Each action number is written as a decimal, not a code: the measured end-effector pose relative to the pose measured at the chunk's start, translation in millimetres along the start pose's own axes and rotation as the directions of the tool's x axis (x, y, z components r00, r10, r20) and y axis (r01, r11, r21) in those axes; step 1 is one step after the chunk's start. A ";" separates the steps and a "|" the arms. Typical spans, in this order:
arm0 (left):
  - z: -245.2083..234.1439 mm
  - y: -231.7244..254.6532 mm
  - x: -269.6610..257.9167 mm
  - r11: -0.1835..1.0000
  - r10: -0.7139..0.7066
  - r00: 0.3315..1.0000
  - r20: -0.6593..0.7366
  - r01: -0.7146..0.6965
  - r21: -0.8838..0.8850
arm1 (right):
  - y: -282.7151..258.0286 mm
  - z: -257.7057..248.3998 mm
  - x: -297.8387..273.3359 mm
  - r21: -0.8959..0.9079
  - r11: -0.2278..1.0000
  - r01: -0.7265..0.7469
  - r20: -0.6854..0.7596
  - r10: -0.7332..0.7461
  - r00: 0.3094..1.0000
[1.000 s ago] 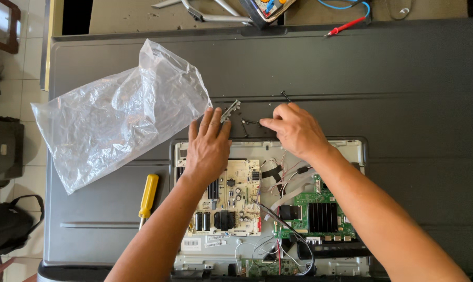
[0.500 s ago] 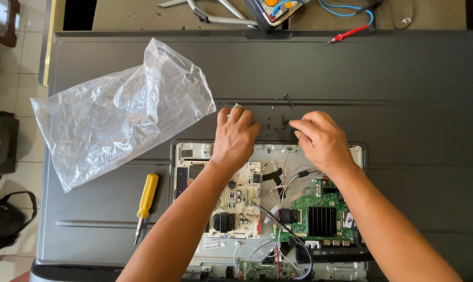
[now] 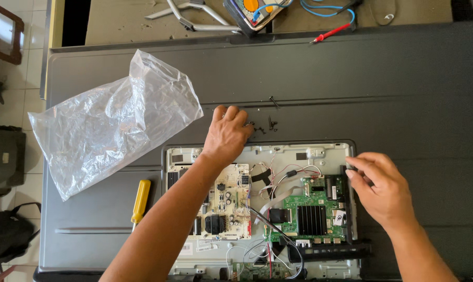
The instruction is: The person removes screws from the back of a television using a screwdriver, detaches internal cables, and removes the plastic bezel frame.
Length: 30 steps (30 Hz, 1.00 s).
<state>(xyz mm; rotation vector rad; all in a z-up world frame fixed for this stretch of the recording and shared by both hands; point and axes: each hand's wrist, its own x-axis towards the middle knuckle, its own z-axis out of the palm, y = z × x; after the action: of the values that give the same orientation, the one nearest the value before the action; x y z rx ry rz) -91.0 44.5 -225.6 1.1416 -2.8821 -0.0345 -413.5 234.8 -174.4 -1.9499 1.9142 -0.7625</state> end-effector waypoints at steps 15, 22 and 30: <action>-30.0 4.2 -27.6 0.817 -0.474 0.879 0.061 0.464 -0.343 | -1.0 -16.5 -43.9 0.105 0.987 -0.120 0.017 0.118 0.993; -126.2 48.7 -157.5 0.206 -0.767 0.572 0.290 0.648 -0.734 | -33.5 22.9 -54.0 0.240 0.965 0.101 0.212 -0.153 0.965; -128.1 60.8 -349.7 -0.229 -0.941 0.170 0.293 0.316 -0.921 | -174.1 73.8 -57.8 0.455 0.846 0.278 0.330 -0.450 0.830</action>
<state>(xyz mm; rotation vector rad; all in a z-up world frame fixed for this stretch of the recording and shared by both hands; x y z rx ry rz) 128.0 327.6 -106.0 1.7794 -0.6985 -0.9947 -226.4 292.1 -145.9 -2.0347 1.0427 -0.6737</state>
